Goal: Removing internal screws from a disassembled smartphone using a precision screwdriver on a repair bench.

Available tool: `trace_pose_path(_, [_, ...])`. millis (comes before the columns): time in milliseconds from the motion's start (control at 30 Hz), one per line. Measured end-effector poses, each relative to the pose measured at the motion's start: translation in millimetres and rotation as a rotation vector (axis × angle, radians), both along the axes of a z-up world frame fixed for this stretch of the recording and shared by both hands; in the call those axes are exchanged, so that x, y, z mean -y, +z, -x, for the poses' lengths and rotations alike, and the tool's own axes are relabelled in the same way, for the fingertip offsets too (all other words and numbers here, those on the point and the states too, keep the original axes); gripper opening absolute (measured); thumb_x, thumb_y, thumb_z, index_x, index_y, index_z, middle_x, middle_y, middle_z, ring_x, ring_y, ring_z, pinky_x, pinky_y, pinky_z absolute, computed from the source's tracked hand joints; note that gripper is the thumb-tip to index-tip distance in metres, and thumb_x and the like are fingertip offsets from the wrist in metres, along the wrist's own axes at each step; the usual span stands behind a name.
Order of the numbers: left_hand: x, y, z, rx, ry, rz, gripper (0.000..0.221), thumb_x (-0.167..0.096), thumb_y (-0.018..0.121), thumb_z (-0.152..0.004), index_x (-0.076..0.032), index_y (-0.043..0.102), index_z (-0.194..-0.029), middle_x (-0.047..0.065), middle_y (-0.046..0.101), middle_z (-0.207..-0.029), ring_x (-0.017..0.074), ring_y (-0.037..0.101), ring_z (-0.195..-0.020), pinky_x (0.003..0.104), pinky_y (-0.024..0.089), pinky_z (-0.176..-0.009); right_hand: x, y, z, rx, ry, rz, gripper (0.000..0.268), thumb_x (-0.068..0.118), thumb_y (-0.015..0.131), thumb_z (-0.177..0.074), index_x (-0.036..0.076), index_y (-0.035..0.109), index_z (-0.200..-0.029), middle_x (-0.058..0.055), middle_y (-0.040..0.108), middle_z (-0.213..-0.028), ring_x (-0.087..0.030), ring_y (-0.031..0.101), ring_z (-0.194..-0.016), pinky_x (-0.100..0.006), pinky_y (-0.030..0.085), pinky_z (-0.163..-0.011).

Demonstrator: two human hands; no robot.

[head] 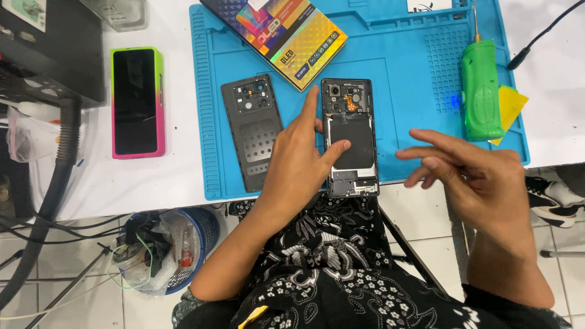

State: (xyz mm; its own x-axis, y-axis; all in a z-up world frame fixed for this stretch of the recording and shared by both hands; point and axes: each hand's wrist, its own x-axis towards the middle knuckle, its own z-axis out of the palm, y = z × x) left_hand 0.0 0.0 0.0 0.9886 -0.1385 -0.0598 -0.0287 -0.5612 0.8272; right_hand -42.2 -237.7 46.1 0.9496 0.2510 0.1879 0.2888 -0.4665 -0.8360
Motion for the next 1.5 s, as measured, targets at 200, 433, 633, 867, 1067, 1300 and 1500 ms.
trace_pose_path(200, [9, 2, 11, 0.234, 0.02, -0.239, 0.083, -0.03, 0.08, -0.092, -0.005, 0.032, -0.156, 0.018, 0.07, -0.104, 0.0393, 0.069, -0.089, 0.051, 0.054, -0.067, 35, 5, 9, 0.115, -0.075, 0.412, 0.029, -0.001, 0.069, -0.102, 0.001, 0.072, -0.131, -0.004, 0.078, -0.083, -0.009, 0.067, -0.055, -0.022, 0.055, -0.065])
trace_pose_path(433, [15, 5, 14, 0.315, 0.047, -0.437, 0.079, -0.037, 0.083, -0.09, -0.006, 0.042, -0.15, 0.014, 0.067, -0.092, 0.0358, 0.067, -0.067, 0.046, 0.052, -0.05, 62, -35, -9, 0.386, -0.174, 0.898, 0.032, 0.025, 0.077, -0.112, 0.021, 0.076, -0.143, 0.003, 0.058, -0.06, -0.014, 0.053, -0.054, -0.034, 0.04, -0.055])
trace_pose_path(633, [-17, 20, 23, 0.488, 0.075, -0.394, 0.058, -0.039, 0.075, -0.095, -0.011, 0.056, -0.141, 0.0, 0.069, -0.097, 0.0242, 0.07, -0.086, 0.044, 0.054, -0.063, 42, -14, -38, 0.286, -0.001, 0.78, 0.069, 0.004, 0.068, -0.095, 0.016, 0.047, -0.159, -0.01, 0.067, -0.103, -0.034, 0.065, -0.087, -0.048, 0.052, -0.064])
trace_pose_path(867, [-74, 18, 19, 0.806, 0.344, -0.085, 0.019, 0.002, 0.072, -0.101, 0.001, 0.068, -0.119, 0.003, 0.051, -0.072, 0.0142, 0.051, -0.066, 0.032, 0.05, -0.07, 22, 20, -133, 0.238, -0.02, 0.721, 0.042, 0.046, 0.062, -0.1, 0.01, 0.079, -0.115, -0.009, 0.079, -0.106, -0.026, 0.07, -0.105, -0.05, 0.044, -0.097])
trace_pose_path(1067, [-94, -16, 12, 0.801, 0.503, -0.091, 0.007, -0.003, 0.069, -0.104, -0.001, 0.072, -0.11, 0.0, 0.046, -0.064, 0.0127, 0.046, -0.06, 0.031, 0.043, -0.064, 14, 5, -232, 0.171, -0.221, 0.385, 0.041, 0.019, 0.064, -0.104, 0.001, 0.063, -0.14, -0.014, 0.075, -0.109, -0.027, 0.071, -0.086, -0.046, 0.052, -0.074])
trace_pose_path(1300, [-100, -22, 14, 0.791, 0.468, -0.097, 0.01, -0.007, 0.066, -0.106, 0.0, 0.072, -0.107, 0.004, 0.054, -0.068, 0.0156, 0.052, -0.061, 0.032, 0.044, -0.062, 17, -41, -298, 0.238, -0.294, 0.422, 0.029, 0.018, 0.074, -0.11, 0.01, 0.054, -0.09, -0.007, 0.059, -0.084, -0.026, 0.057, -0.079, -0.046, 0.042, -0.066])
trace_pose_path(1500, [-100, -19, 12, 0.792, 0.449, -0.139, 0.007, -0.003, 0.065, -0.106, 0.0, 0.072, -0.106, 0.004, 0.053, -0.069, 0.0165, 0.052, -0.061, 0.033, 0.042, -0.061, 28, -66, -290, 0.329, -0.135, 0.508, 0.028, 0.015, 0.045, -0.123, 0.002, 0.068, -0.116, -0.012, 0.066, -0.068, -0.027, 0.065, -0.067, -0.045, 0.049, -0.061])
